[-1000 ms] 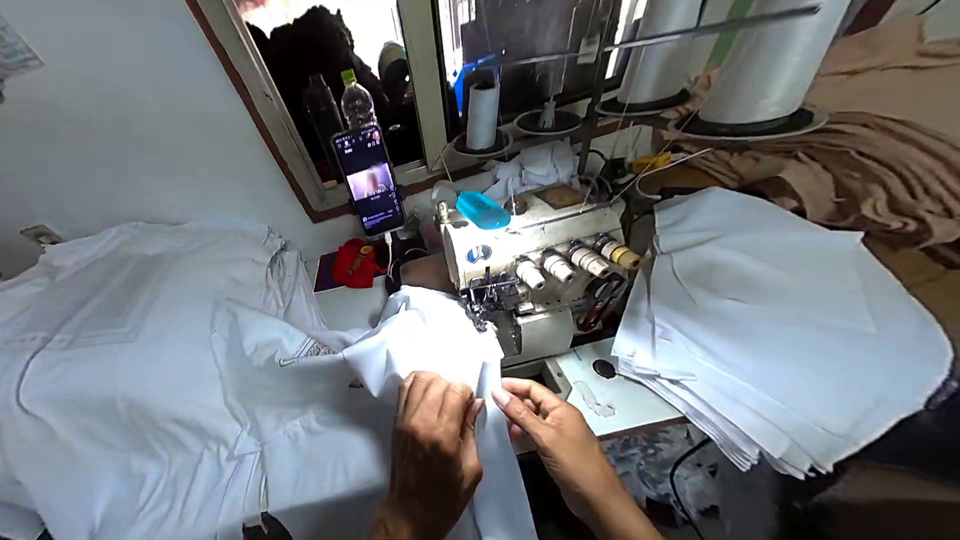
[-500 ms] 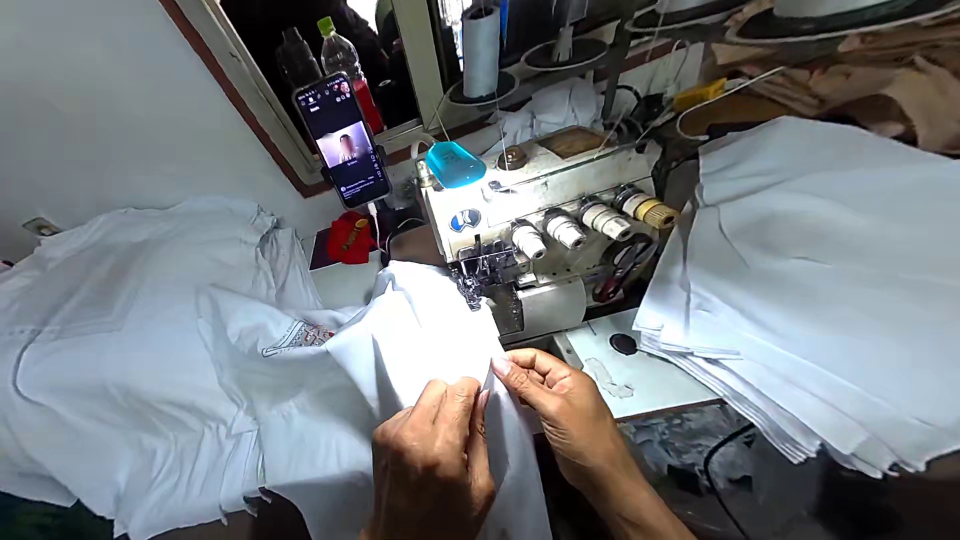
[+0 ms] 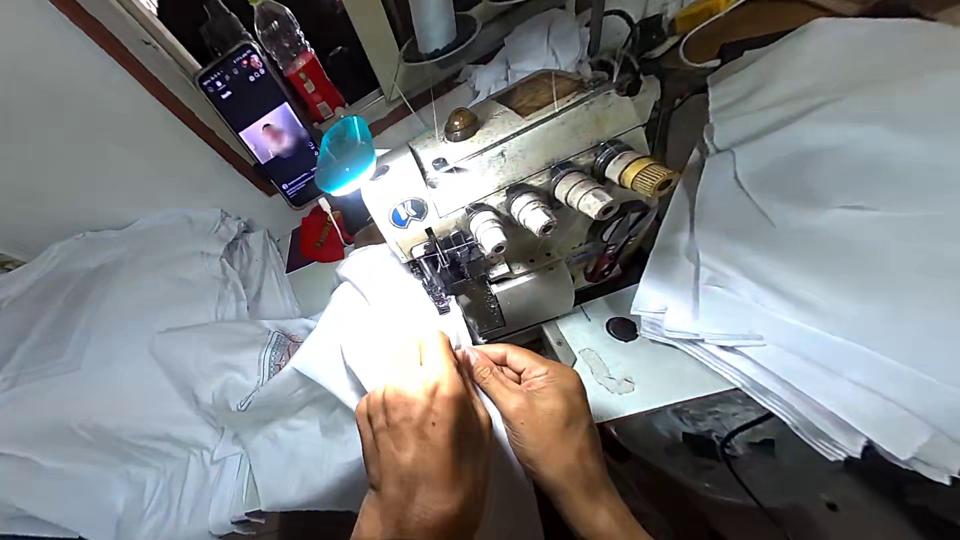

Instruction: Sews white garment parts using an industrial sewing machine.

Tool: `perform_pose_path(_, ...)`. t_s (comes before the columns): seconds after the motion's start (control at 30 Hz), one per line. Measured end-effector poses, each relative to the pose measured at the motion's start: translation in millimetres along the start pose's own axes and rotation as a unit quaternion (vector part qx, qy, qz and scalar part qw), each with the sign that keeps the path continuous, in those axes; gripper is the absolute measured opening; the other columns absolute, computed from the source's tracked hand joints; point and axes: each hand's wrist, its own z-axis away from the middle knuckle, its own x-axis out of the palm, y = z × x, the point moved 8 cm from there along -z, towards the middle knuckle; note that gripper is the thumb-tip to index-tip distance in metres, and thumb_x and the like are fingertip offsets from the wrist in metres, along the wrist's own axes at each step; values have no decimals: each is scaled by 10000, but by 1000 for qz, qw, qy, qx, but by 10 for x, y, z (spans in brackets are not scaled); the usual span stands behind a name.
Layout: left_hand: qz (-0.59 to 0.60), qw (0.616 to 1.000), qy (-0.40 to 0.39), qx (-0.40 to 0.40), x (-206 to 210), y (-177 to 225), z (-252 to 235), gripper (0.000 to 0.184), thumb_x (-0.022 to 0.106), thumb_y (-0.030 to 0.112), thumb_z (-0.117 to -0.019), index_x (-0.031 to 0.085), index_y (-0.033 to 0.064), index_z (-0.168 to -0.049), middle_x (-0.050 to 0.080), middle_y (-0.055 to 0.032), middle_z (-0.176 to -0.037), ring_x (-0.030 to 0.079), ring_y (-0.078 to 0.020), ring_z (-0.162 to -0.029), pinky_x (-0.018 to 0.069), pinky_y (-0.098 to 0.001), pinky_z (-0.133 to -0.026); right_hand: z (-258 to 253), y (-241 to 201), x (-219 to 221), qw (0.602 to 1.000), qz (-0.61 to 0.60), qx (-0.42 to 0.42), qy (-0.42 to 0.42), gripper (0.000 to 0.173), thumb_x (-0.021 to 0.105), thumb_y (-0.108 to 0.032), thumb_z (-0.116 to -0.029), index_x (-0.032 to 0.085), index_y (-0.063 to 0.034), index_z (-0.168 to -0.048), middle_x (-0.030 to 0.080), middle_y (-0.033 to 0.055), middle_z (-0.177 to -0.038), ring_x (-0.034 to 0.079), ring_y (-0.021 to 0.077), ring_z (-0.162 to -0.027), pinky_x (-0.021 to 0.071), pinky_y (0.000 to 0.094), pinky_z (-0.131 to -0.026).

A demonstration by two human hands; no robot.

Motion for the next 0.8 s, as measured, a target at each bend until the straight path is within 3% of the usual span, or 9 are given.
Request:
perform_pose_path(0.13,34,999,16,-5,108,-42,-41,135,670,150,-824,654,84,-707,546,-23,-597,555,-168,-468,391,-323,-402,-10,9,28,1000,-10,14,-12,143,718,-278,-927,802,-202,-839,687,-120,-671,587,-44,-574,463,167,-528)
perform_pose_path(0.23,74,997,17,-9,136,-141,100,104,675,171,-850,734,100,-803,618,-21,-697,610,-147,-544,468,-302,-445,34,89,65,997,-49,32,-53,158,708,-287,-939,809,-167,-954,739,-76,-778,676,10,-678,563,193,-618)
perform_pose_path(0.3,132,990,44,-1,141,-227,250,115,689,188,-863,765,101,-857,646,-18,-762,613,-106,-621,495,-243,-516,90,151,64,993,-77,53,-74,168,691,-260,-949,794,-133,-989,746,-43,-813,689,48,-678,583,213,-611)
perform_pose_path(0.37,200,977,73,29,144,-300,362,95,718,169,-858,770,91,-876,677,-38,-859,634,-81,-742,527,-189,-621,172,167,57,988,-113,67,-85,148,675,-206,-965,765,-91,-989,713,-15,-736,642,70,-545,545,218,-475)
perform_pose_path(0.43,237,964,88,78,103,-317,419,77,722,147,-892,773,89,-898,724,-59,-951,684,-108,-916,569,-198,-783,262,137,43,984,-137,65,-89,151,680,-209,-977,747,-74,-990,703,-5,-686,617,79,-488,516,225,-423)
perform_pose_path(0.5,238,959,98,116,76,-299,459,90,699,131,-917,786,107,-912,758,-40,-986,689,-141,-988,556,-249,-860,323,100,17,985,-143,55,-79,151,671,-201,-984,745,-69,-983,700,-6,-683,616,81,-488,520,222,-425)
perform_pose_path(0.8,195,964,89,158,75,-193,495,150,647,141,-944,791,122,-910,776,-31,-982,702,-161,-927,551,-290,-795,363,21,34,968,-218,71,-103,210,525,-75,-971,727,-23,-996,720,31,-779,704,116,-639,618,265,-556)
